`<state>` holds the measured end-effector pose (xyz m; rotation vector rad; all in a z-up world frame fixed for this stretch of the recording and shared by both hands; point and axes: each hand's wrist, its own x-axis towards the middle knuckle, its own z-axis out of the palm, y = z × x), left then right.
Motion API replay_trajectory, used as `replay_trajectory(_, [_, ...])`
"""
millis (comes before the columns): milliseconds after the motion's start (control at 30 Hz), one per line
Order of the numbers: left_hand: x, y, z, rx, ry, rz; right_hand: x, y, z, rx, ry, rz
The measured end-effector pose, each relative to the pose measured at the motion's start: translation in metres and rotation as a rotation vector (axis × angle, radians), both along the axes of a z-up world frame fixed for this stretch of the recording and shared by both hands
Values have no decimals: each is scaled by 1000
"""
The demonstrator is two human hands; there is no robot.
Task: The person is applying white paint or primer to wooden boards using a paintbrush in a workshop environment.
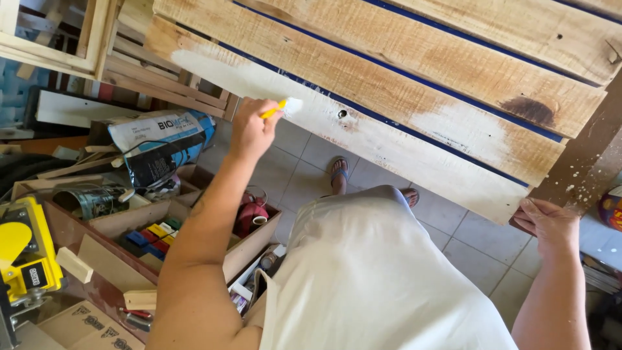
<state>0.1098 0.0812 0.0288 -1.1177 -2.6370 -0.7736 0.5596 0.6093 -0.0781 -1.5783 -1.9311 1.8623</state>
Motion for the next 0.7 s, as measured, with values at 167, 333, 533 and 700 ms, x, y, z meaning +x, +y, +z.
replay_trajectory(167, [93, 85, 8, 167, -113, -309, -2, 1, -3, -23, -25, -20])
replay_trajectory(333, [66, 85, -6, 281, -255, -289, -12, -5, 16, -44, -35, -14])
replay_trajectory(533, [3, 66, 14, -3, 36, -221, -19, -14, 34, -48, -58, -40])
replay_trajectory(700, [49, 135, -11, 117, -204, -651, -22, -16, 38, -56, -54, -51])
